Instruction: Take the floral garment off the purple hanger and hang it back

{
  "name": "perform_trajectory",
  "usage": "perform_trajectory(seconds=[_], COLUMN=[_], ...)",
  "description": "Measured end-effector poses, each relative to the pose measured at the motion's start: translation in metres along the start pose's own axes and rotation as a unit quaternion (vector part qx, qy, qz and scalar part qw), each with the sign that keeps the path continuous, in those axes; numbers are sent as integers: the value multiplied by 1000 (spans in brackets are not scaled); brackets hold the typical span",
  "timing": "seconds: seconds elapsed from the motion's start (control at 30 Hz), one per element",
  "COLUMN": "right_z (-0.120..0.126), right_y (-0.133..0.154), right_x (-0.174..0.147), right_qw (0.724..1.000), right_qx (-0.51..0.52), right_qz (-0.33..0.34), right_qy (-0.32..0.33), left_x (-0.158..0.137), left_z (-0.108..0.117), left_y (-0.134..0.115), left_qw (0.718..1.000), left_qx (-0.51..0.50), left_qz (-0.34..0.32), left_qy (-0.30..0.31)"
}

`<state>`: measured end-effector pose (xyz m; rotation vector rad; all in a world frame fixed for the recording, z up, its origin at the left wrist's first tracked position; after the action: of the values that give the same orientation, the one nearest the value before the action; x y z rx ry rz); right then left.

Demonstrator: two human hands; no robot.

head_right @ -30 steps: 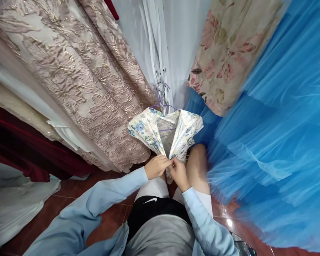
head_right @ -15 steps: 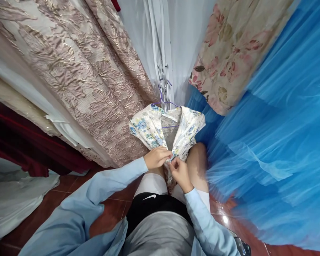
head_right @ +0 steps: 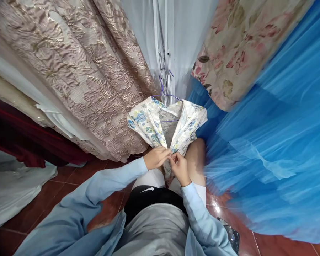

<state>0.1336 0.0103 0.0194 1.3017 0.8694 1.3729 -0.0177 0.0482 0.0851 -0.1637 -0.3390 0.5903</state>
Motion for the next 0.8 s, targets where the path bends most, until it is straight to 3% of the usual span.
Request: perform_trajectory(seconds=[0.07,0.13,0.23,0.3,0.47,0.57,0.8], right_z=[2,3,3,2,-1,-3,-10], right_y=[-1,-2,-5,-6,-5,-1,6], right_x=[0,-1,-5,-6,-7,-11,-17], right_qw=[1000,1000,999,998,997,996,996], right_qx=[11,25,44,48,60,57,57], right_qz=[-4,-10,-23,-28,-40,-39,-39], right_qy=[1,-2,-1,7,-21,-60,-48], left_x=[-3,-9,-14,-13,-2,-1,-9], left_z=[-2,-7,-16,-20,-22,-25,-37], left_y=[4,5,4,3,1,-5,-10], left_qw=[989,958,909,890,882,873,866], left_qx=[-114,-214,-286,-304,-318,-325,-343], left_qz=[72,147,236,273,299,303,289], left_qy=[-60,-122,-189,-202,-177,-201,-221])
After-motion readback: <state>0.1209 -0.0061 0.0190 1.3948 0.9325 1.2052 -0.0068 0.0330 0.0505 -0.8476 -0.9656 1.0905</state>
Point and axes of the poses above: each hand's wrist, its own x-axis towards the middle knuckle, its own z-axis out of the back of the hand, y = z × x, the point moved 2 cm from there along x, towards the middle knuckle, and after that the axes turned 4 degrees about x, right-handed, at the moved point
